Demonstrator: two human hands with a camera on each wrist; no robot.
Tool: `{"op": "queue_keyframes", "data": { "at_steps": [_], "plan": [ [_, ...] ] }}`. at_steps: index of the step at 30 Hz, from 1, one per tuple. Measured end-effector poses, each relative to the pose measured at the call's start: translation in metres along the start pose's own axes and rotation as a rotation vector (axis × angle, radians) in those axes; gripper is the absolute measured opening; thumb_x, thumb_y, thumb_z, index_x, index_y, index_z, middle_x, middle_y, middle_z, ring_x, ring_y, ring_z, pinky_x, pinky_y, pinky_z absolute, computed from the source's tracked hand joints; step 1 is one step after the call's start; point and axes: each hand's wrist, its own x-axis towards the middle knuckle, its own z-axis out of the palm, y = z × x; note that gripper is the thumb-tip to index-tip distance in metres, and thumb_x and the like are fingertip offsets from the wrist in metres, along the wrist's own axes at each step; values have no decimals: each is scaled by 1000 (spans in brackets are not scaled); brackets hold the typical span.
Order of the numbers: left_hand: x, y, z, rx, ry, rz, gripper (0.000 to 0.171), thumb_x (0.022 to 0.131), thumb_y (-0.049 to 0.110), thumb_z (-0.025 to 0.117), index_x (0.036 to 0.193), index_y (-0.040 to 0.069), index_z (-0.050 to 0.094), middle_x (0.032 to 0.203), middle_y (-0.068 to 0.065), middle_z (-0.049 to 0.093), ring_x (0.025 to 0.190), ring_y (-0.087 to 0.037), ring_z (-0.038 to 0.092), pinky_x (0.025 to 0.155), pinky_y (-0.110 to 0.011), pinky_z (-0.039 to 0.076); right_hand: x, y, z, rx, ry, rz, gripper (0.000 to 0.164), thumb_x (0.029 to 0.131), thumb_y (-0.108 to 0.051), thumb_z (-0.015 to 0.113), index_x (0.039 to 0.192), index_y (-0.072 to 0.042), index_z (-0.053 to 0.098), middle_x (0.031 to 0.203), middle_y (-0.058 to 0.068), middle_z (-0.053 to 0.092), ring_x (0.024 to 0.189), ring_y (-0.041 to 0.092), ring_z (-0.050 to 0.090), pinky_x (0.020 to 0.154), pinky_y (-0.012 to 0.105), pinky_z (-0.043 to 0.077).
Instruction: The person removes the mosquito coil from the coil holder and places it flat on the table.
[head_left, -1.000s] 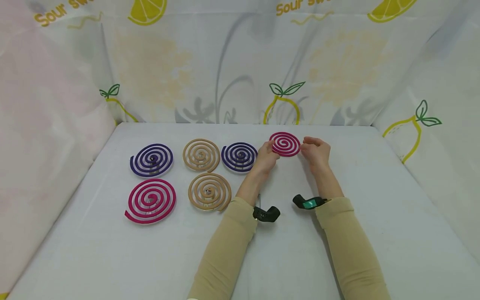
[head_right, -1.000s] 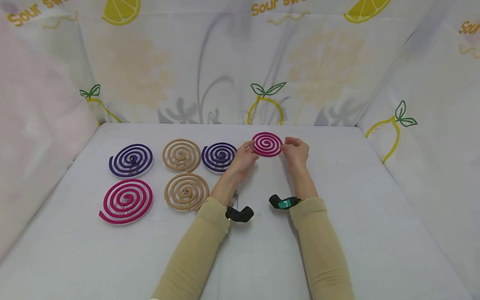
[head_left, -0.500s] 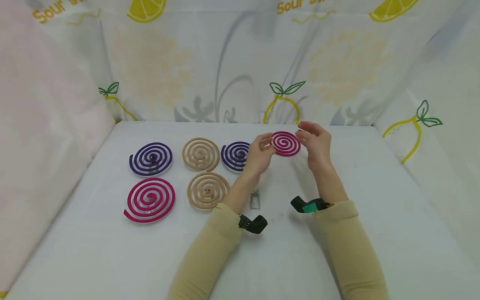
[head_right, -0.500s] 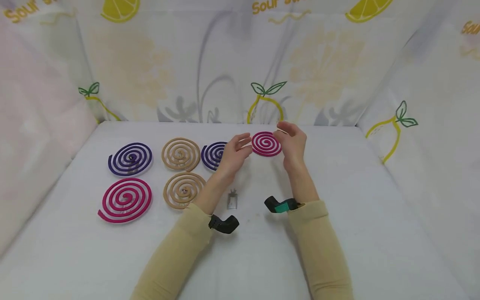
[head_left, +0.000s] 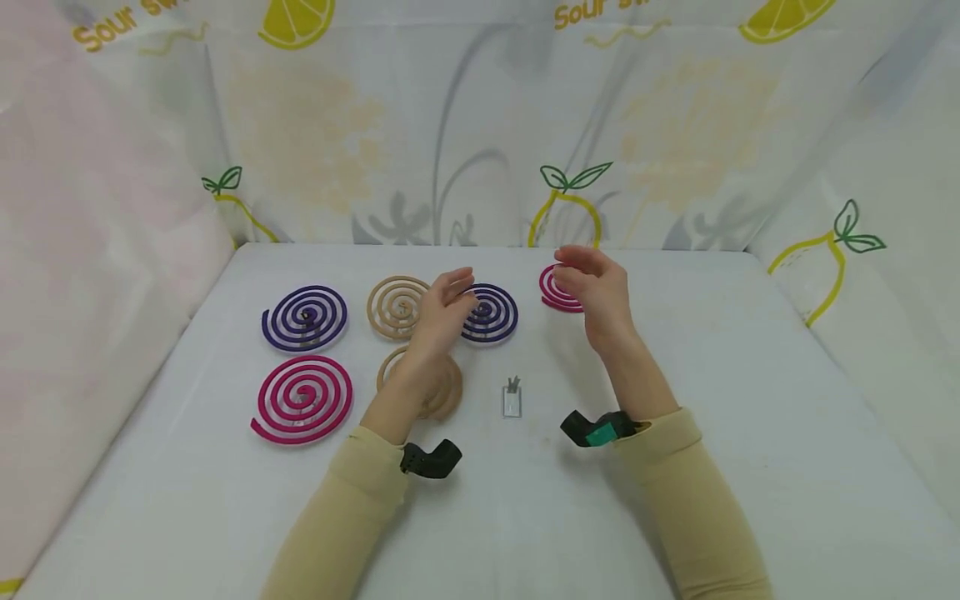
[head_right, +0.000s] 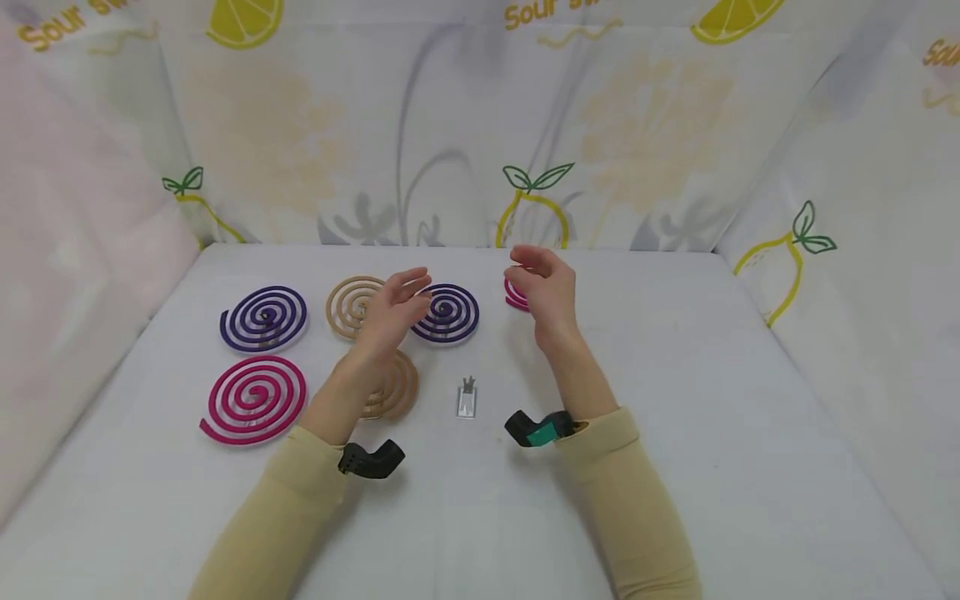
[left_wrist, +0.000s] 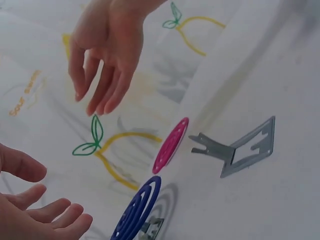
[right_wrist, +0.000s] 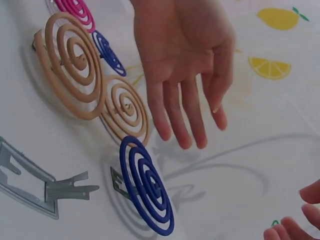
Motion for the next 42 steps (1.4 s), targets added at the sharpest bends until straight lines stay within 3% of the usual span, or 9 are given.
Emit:
{"op": "queue_keyframes", "data": {
  "at_steps": [4, 8, 13, 18, 21, 25, 30, 35, 42],
  "plan": [
    [2, 0, -18, 26, -29, -9, 51, 97, 1, 50, 148, 4, 43, 152, -16, 45, 142, -31, 41, 118, -38, 37, -3, 3, 0, 9, -22, 8, 31, 93, -4, 65, 124, -1, 63, 108, 0, 68, 98, 13, 62, 87, 18, 54],
    [6, -1, -31, 57, 1, -8, 50, 98, 2, 49, 147, 6, 44, 151, -15, 48, 141, -29, 44, 114, -37, 40, -5, 6, 0, 3, -48, 30, 32, 94, -5, 64, 125, -1, 62, 107, -2, 68, 97, 12, 63, 86, 18, 53],
    [13, -7, -38, 106, 51, -4, 51, 94, -2, 48, 145, 1, 47, 148, -19, 51, 139, -32, 46, 109, -34, 42, -6, 11, 6, 1, -79, 19, 31, 93, -4, 65, 124, -1, 62, 111, 4, 66, 93, 11, 63, 90, 22, 56],
    [18, -18, -41, 148, 37, -16, 52, 93, -4, 47, 145, -3, 45, 149, -23, 47, 141, -34, 44, 114, -37, 39, -8, 19, 12, 10, -104, 23, 31, 92, 0, 65, 123, 1, 64, 114, 9, 66, 91, 11, 63, 90, 23, 57],
    [19, -21, -43, 149, 24, -24, 54, 92, -5, 46, 146, -2, 44, 151, -24, 44, 142, -34, 41, 101, -27, 46, -6, 23, 15, -22, -110, 61, 35, 93, -1, 64, 128, 2, 61, 119, 10, 65, 97, 16, 64, 94, 24, 56],
    [19, -23, -46, 149, 17, -28, 55, 92, -4, 46, 146, -2, 43, 152, -23, 43, 142, -34, 40, 86, -18, 45, -5, 29, 19, -52, -130, 123, 40, 96, -3, 61, 135, 1, 56, 128, 13, 61, 108, 20, 63, 104, 31, 51],
    [22, -26, -46, 182, 12, -23, 54, 93, -4, 47, 146, -2, 43, 152, -23, 43, 141, -34, 43, 100, -29, 45, -3, 38, 24, -44, -136, 178, 42, 96, 0, 59, 138, 3, 54, 141, 22, 53, 121, 26, 57, 111, 38, 46],
    [22, -28, -44, 209, 18, -19, 53, 92, -5, 48, 145, -2, 45, 151, -23, 45, 140, -34, 43, 98, -33, 48, -2, 45, 27, -44, -129, 236, 46, 96, 1, 57, 141, 2, 51, 147, 21, 49, 126, 28, 54, 112, 42, 45],
    [22, -28, -43, 169, 3, -40, 56, 91, -8, 44, 147, -3, 41, 153, -26, 40, 143, -36, 39, 104, -41, 47, -1, 53, 30, 21, -168, 275, 50, 95, 5, 53, 144, 6, 45, 149, 21, 46, 129, 28, 50, 111, 47, 45]
  ]
}}
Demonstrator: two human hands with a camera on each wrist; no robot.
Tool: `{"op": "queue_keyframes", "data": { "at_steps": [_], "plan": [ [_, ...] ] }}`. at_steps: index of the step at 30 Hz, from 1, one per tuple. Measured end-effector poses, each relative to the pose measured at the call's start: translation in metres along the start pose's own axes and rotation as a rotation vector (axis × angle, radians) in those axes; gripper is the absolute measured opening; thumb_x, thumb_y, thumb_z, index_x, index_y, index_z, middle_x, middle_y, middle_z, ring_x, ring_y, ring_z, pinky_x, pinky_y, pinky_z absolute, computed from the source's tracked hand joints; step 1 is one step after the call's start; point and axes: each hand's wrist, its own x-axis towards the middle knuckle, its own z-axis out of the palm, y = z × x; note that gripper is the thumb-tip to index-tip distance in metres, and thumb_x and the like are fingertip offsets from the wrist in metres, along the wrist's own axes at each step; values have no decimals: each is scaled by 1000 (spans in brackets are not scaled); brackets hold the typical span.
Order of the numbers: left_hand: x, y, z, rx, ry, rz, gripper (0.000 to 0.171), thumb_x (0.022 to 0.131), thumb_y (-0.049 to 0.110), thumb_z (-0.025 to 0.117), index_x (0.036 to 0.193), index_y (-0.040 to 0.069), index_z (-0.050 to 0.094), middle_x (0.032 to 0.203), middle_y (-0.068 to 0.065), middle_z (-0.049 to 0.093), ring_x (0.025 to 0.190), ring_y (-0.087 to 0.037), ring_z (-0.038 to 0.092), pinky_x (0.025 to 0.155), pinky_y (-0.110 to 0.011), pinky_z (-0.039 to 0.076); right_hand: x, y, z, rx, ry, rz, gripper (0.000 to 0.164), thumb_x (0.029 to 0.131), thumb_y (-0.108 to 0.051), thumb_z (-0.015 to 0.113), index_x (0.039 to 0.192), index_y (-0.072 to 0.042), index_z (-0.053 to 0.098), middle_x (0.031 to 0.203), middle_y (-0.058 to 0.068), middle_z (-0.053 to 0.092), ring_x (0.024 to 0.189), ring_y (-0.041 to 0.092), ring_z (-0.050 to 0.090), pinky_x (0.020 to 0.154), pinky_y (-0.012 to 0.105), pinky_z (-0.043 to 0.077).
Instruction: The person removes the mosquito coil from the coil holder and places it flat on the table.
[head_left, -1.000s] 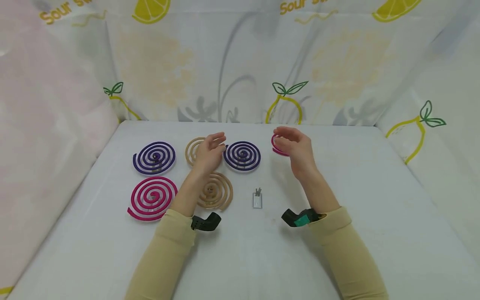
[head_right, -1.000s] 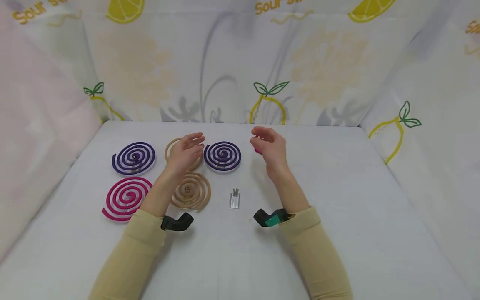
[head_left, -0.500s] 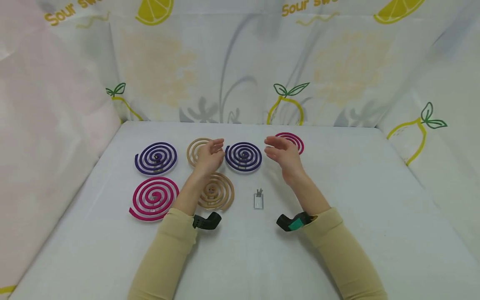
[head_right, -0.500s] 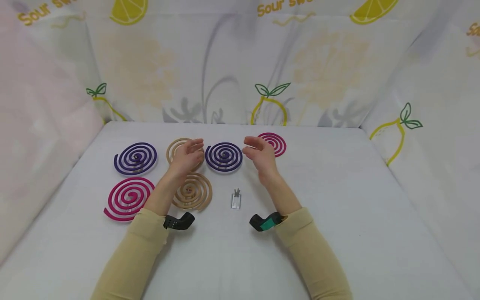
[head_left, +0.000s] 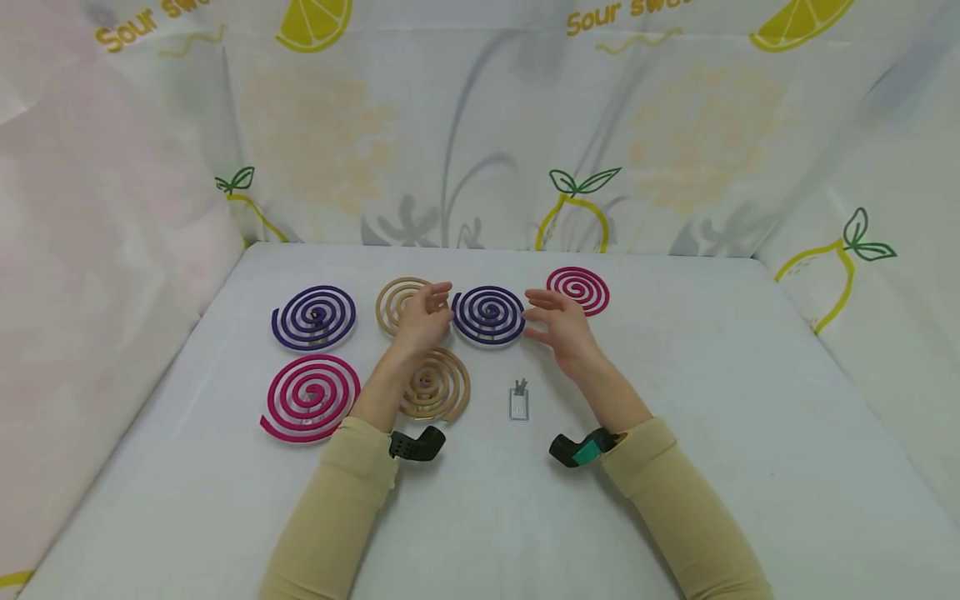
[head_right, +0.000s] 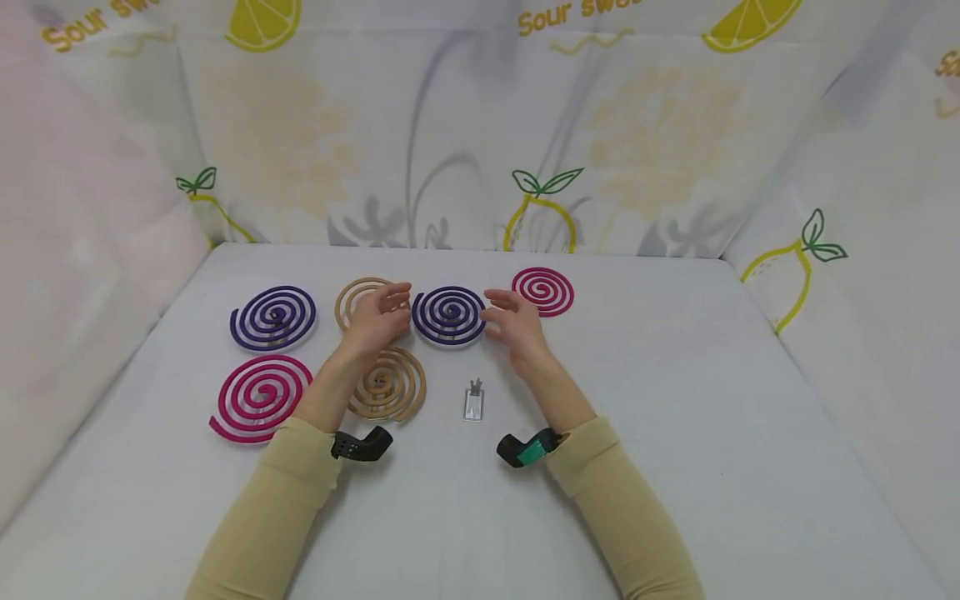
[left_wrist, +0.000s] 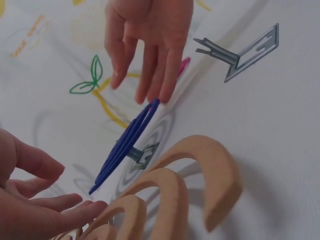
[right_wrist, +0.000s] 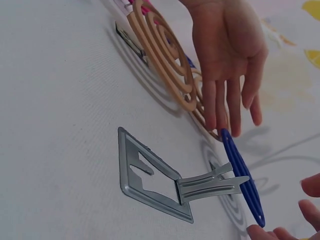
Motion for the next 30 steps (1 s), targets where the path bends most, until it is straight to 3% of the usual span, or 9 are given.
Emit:
{"op": "queue_keyframes", "data": {
  "at_steps": [13, 23, 30],
  "plan": [
    [1, -2, 0, -104, -30, -56, 59, 91, -12, 41, 149, -4, 37, 156, -26, 35, 139, -36, 40, 110, -49, 45, 6, 10, 0, 4, -7, 34, 46, 98, 4, 52, 144, 4, 47, 145, 21, 48, 123, 25, 53, 108, 45, 49],
    [1, -3, -1, -151, -49, -109, 58, 95, -10, 44, 152, 1, 35, 156, -25, 34, 137, -35, 45, 111, -44, 46, 7, 15, -2, 48, -30, 36, 47, 97, 5, 53, 143, 5, 47, 138, 21, 52, 106, 17, 59, 104, 42, 52],
    [0, -3, -1, -179, -56, -114, 58, 96, -10, 43, 152, 0, 34, 156, -26, 33, 137, -35, 46, 111, -44, 46, 8, 16, -2, 52, -40, 25, 48, 95, 6, 54, 143, 5, 47, 136, 20, 53, 105, 16, 59, 103, 39, 52]
  ]
}}
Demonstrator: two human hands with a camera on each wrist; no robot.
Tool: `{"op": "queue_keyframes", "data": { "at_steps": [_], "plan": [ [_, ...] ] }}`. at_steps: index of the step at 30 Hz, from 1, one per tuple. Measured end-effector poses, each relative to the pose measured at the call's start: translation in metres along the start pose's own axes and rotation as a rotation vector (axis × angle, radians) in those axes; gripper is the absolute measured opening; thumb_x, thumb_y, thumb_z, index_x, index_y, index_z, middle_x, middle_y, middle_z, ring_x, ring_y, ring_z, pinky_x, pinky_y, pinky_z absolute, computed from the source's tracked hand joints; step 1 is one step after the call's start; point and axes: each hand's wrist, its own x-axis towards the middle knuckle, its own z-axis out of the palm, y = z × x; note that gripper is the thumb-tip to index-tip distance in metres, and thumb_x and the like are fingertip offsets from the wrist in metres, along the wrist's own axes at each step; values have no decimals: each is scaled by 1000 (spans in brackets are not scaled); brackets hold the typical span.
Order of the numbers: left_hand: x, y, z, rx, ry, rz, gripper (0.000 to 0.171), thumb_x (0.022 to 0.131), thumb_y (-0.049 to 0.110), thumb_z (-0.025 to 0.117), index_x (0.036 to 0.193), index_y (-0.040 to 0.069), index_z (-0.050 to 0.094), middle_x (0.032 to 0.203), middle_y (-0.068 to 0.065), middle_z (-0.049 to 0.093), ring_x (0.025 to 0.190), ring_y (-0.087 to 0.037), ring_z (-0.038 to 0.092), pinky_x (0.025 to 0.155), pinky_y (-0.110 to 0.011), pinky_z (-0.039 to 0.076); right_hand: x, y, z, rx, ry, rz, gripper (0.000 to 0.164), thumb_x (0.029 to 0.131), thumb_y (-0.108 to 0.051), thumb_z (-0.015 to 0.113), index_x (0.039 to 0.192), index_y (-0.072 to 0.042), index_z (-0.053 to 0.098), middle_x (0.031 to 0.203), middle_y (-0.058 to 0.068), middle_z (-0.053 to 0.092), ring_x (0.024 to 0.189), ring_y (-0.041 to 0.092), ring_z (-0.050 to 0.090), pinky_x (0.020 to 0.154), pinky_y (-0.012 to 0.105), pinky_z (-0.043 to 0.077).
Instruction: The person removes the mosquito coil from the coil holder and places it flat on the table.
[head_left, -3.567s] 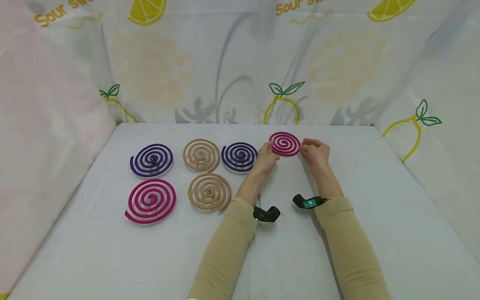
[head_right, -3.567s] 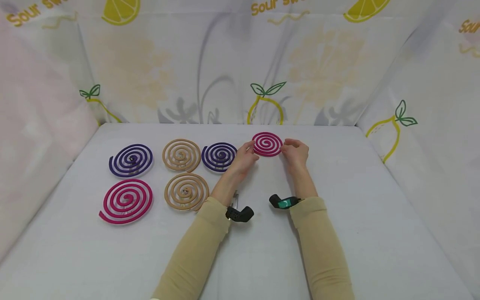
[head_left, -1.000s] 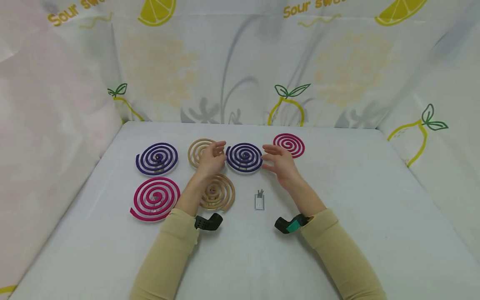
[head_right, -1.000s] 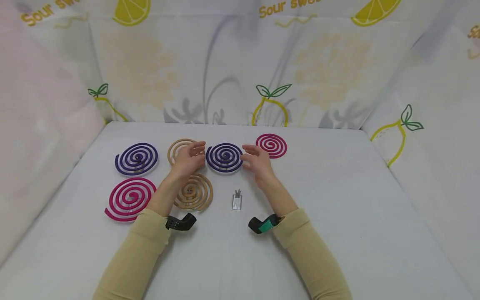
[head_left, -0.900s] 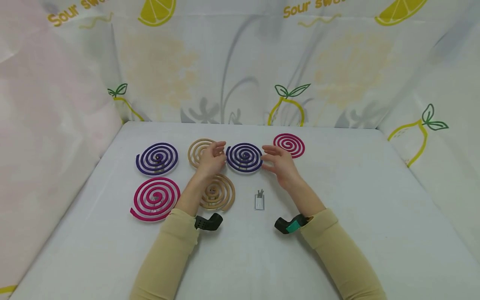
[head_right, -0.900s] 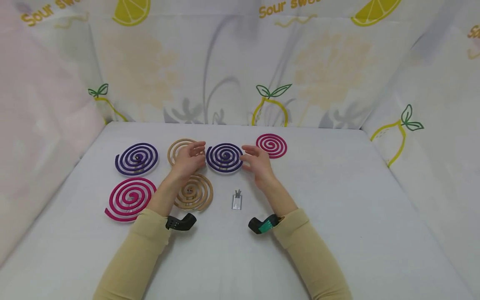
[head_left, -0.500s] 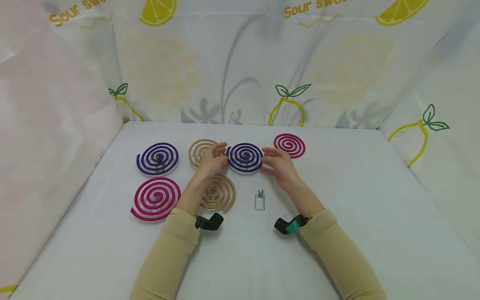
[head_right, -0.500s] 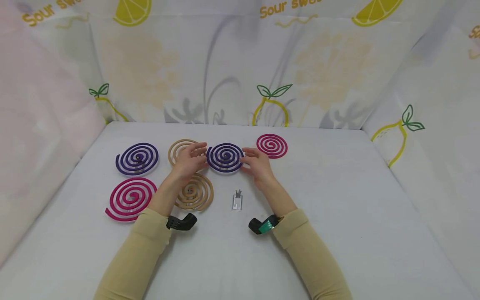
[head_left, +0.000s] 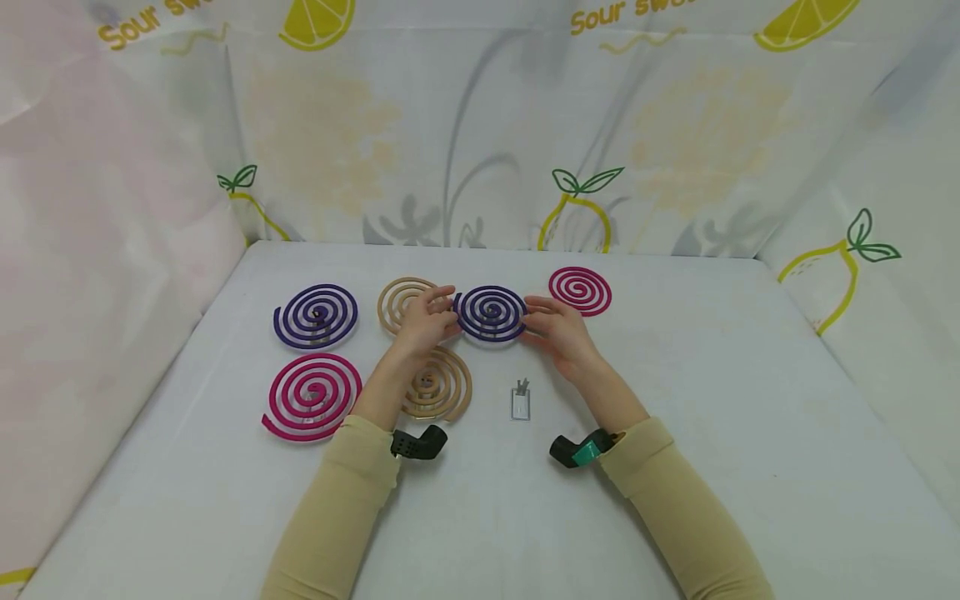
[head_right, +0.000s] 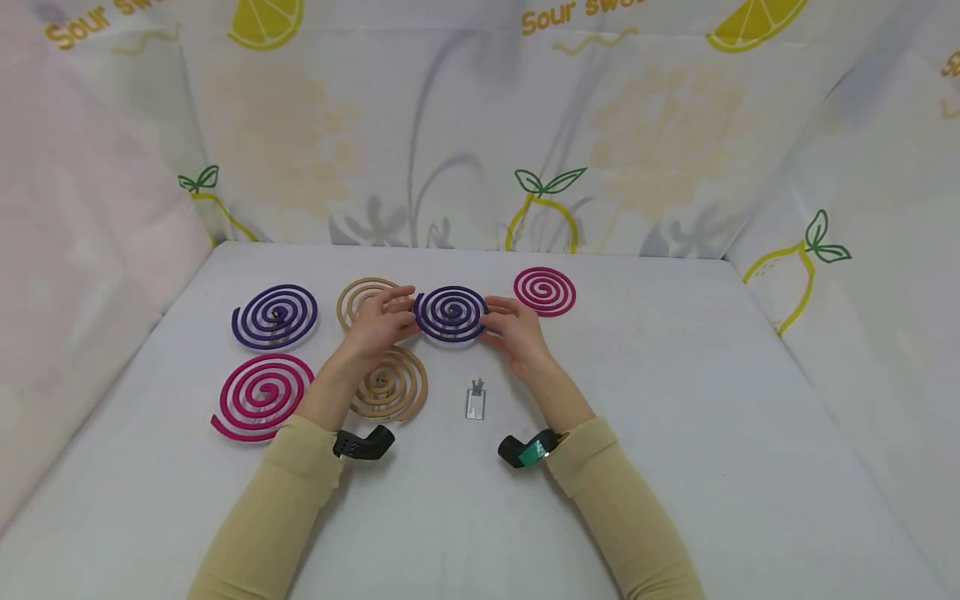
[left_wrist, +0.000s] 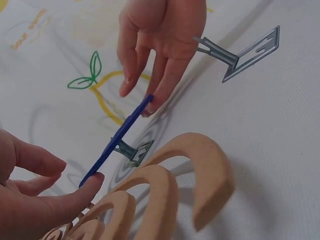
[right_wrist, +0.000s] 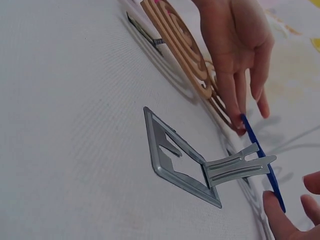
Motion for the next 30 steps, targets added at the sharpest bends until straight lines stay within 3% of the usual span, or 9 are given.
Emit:
{"op": "queue_keyframes", "data": {
  "at_steps": [11, 19, 30],
  "plan": [
    [1, 0, -1, -46, -9, -3, 59, 95, -10, 43, 152, 1, 34, 157, -26, 31, 140, -33, 43, 111, -42, 45, -2, -3, 0, -15, 8, -2, 46, 97, 4, 53, 143, 4, 48, 144, 20, 50, 115, 21, 57, 105, 39, 51],
    [1, 0, 0, -55, -8, -1, 58, 96, -10, 43, 152, 1, 34, 156, -24, 34, 136, -33, 46, 111, -42, 45, -2, -4, 0, -18, 1, -17, 46, 97, 4, 52, 143, 5, 47, 143, 20, 50, 110, 19, 59, 100, 35, 55],
    [1, 1, 0, -70, -10, 25, 58, 95, -12, 44, 152, -1, 34, 154, -24, 38, 134, -34, 48, 109, -41, 47, -2, -5, 0, 11, 15, -15, 48, 95, 7, 54, 143, 4, 48, 143, 19, 50, 107, 18, 61, 106, 38, 50]
  ]
}}
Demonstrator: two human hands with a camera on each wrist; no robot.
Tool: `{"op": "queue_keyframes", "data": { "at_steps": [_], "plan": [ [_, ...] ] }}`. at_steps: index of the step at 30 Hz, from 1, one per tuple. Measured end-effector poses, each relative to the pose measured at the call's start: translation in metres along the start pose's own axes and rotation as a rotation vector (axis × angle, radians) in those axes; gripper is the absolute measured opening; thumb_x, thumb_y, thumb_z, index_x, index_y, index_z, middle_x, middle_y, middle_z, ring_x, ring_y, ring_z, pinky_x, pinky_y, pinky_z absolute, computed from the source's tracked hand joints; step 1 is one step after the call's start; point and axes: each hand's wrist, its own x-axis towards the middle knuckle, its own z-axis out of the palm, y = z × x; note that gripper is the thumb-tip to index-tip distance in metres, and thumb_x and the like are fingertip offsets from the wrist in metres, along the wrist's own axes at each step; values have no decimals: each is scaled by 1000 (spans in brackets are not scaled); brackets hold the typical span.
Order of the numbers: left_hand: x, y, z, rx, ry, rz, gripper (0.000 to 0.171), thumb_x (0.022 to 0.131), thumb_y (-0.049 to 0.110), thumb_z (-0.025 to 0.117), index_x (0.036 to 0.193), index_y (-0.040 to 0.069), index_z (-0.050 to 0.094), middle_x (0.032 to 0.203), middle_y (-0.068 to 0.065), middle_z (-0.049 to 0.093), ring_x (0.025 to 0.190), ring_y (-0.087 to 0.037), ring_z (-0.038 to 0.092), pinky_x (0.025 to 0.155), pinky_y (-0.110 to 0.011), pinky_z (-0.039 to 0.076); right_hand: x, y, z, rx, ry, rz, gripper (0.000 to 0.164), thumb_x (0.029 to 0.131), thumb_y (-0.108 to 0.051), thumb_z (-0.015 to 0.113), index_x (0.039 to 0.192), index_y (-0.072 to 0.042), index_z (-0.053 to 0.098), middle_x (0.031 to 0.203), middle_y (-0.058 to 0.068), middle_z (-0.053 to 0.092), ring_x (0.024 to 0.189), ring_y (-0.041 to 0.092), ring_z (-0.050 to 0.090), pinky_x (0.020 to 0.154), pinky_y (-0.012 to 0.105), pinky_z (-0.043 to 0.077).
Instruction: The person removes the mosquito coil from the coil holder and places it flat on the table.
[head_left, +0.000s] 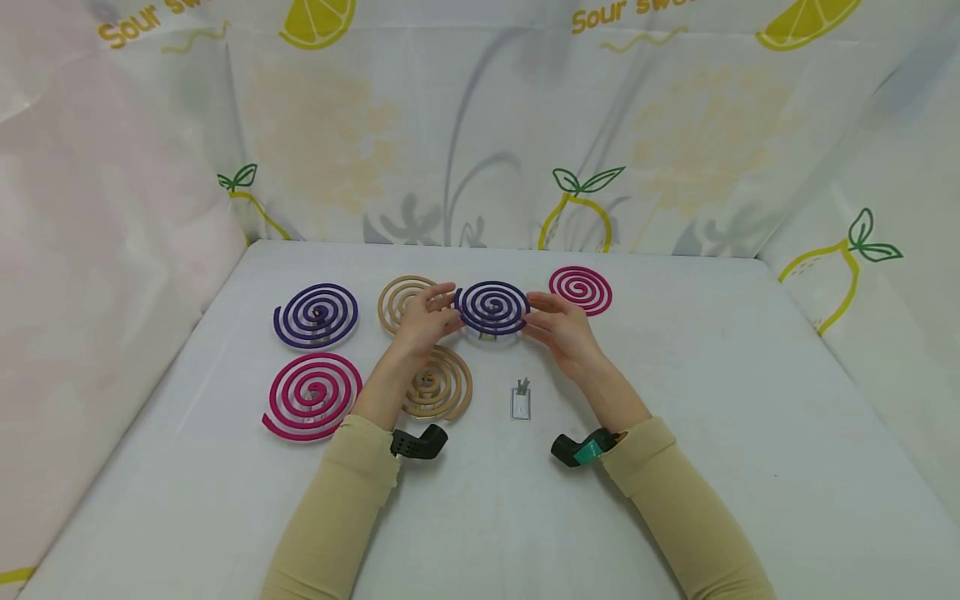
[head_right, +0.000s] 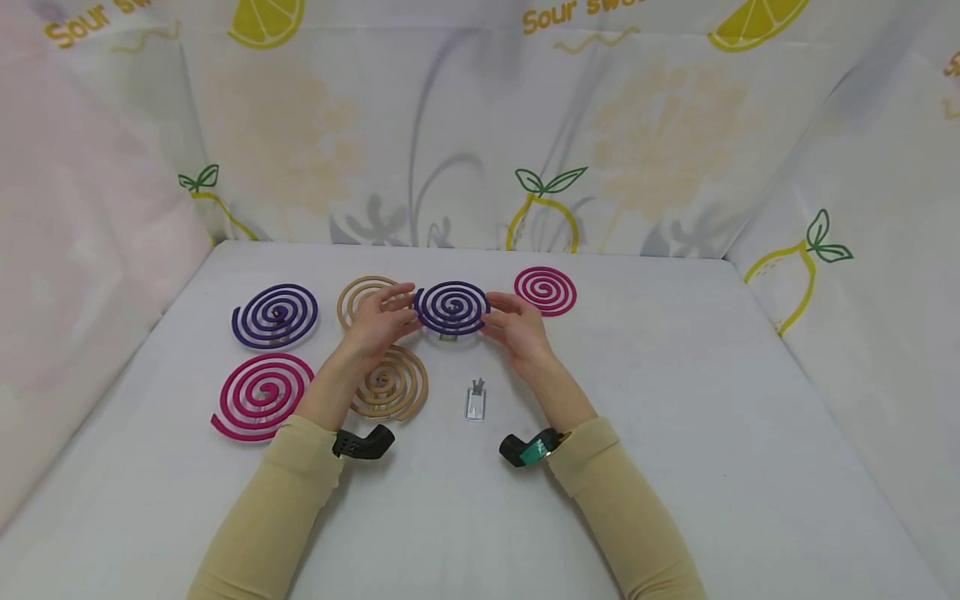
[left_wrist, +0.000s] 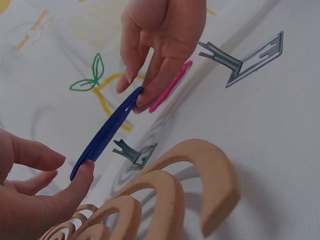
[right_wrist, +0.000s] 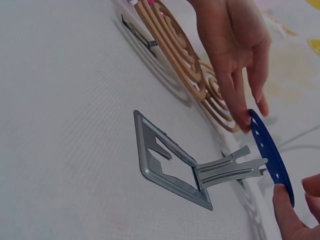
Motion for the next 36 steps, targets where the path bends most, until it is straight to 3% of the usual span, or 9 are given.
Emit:
{"op": "queue_keyframes", "data": {
  "at_steps": [13, 23, 36],
  "plan": [
    [-2, 1, 2, -29, 20, 21, 59, 93, -14, 51, 150, -2, 37, 149, -24, 44, 125, -32, 56, 92, -24, 57, -1, -2, -1, 9, 28, -25, 45, 94, 8, 57, 139, 5, 52, 141, 18, 53, 93, 11, 65, 94, 31, 57],
    [-2, 1, 4, -51, 49, 27, 59, 92, -13, 54, 149, -2, 39, 145, -25, 49, 116, -26, 60, 90, -24, 58, -2, -4, -2, 7, 40, -19, 44, 94, 5, 60, 137, 2, 55, 140, 15, 55, 100, 14, 64, 98, 32, 56],
    [-2, 2, 7, -64, 72, 41, 55, 92, -14, 56, 144, -3, 45, 142, -24, 53, 112, -24, 62, 90, -24, 58, -3, -9, -4, 28, 61, -17, 43, 93, 7, 61, 135, 0, 57, 137, 12, 57, 106, 17, 64, 89, 26, 59]
  ]
}}
